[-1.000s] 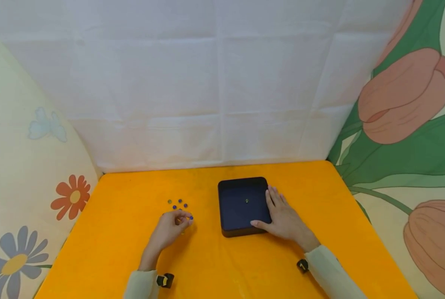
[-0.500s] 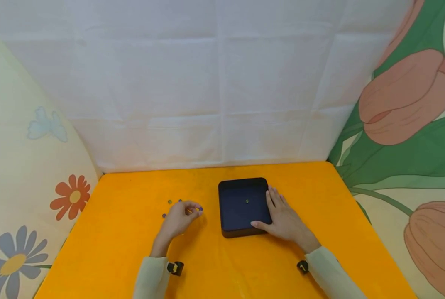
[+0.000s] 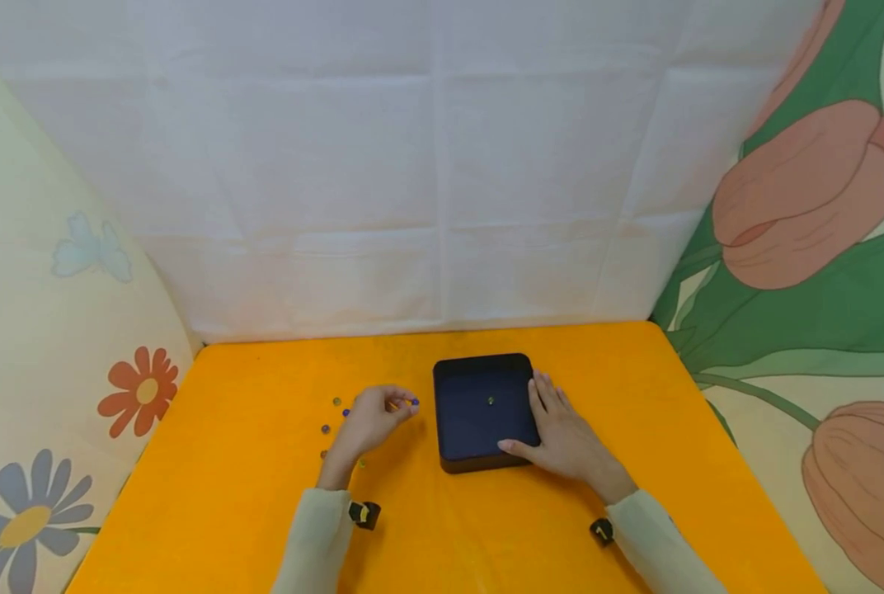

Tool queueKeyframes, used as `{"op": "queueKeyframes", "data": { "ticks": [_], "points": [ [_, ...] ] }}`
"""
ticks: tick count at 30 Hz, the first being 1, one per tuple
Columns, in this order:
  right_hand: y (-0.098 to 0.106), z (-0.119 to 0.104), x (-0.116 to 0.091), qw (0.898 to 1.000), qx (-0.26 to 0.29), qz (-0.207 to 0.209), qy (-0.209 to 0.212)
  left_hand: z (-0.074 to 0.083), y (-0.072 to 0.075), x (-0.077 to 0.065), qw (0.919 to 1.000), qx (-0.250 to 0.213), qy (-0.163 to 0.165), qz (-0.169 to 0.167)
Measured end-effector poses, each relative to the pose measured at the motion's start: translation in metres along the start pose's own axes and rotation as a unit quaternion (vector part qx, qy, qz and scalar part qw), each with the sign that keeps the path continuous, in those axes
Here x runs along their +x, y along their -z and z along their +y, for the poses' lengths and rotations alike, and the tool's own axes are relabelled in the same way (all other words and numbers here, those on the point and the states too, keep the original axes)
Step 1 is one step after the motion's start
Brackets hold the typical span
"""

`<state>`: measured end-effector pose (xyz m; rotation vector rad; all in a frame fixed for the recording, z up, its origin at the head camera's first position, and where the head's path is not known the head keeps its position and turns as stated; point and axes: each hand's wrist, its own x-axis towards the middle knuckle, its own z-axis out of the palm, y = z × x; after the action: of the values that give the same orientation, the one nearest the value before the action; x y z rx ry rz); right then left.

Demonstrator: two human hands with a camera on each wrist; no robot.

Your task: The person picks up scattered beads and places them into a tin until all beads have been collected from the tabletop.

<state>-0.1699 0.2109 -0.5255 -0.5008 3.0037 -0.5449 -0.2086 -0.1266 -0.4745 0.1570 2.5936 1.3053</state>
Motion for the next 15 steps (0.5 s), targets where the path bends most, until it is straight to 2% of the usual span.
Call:
{"op": "queueKeyframes", "data": {
  "ticks": [15],
  "points": [
    [0.001,0.000,0.000,1.000,0.008,-0.005,-0.003,0.014,-0.016,0.019,0.9998,-0.005,-0.015,-0.007]
  ]
}}
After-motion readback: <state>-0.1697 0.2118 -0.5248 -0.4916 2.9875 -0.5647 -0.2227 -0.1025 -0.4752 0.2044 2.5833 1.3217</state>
